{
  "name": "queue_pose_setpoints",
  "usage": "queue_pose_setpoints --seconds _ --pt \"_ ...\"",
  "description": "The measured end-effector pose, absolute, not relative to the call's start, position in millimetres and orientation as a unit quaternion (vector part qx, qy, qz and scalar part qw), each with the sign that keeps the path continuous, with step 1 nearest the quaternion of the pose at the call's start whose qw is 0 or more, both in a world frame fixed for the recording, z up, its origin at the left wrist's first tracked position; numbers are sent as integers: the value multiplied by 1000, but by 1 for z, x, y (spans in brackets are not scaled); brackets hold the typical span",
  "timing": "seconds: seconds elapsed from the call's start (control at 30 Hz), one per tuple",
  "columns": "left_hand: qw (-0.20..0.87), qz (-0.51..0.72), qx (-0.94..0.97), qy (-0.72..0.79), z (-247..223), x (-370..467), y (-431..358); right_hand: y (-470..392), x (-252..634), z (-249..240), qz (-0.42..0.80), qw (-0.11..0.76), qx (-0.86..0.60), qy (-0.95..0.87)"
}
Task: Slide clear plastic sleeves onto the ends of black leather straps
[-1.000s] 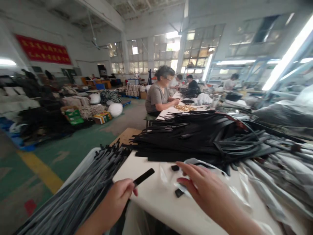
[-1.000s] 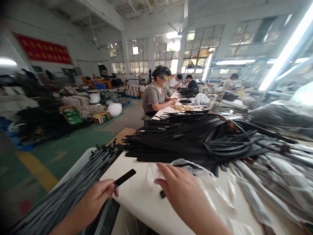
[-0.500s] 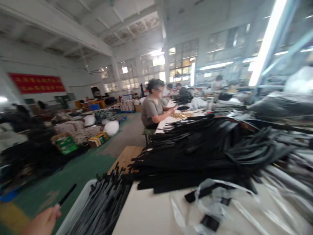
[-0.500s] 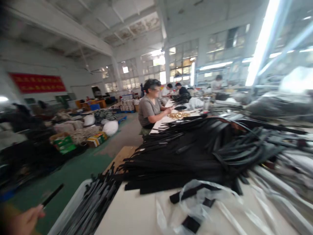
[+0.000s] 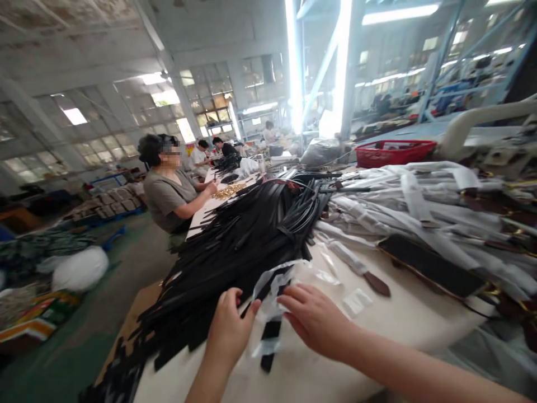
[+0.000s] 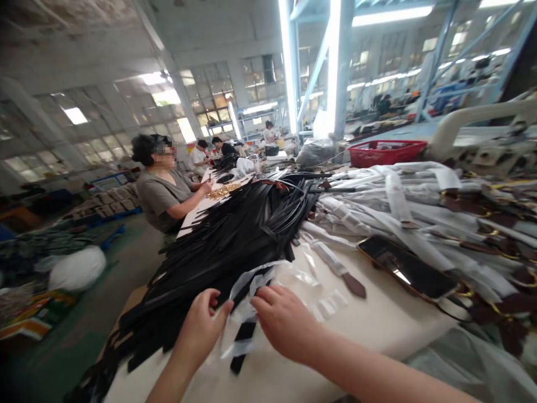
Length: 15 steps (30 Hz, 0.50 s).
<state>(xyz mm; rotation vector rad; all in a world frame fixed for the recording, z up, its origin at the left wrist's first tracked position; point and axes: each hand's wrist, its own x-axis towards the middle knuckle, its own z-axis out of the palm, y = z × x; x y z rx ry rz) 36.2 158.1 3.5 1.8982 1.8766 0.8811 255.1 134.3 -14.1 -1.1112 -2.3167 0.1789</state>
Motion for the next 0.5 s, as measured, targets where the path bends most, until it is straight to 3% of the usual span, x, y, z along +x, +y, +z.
queue_pose_setpoints --seconds 0.2,0.37,0.43,0.5 --pt "204 352 655 637 10 68 200 146 242 -10 144 256 -335 -895" --pt "271 444 550 653 45 44 171 142 261 -33 213 206 -355 -886" --pt "321 463 512 648 60 34 145 140 265 -31 234 233 -351 -876" --pt "382 488 460 636 67 30 116 135 262 -22 289 320 -339 -836"
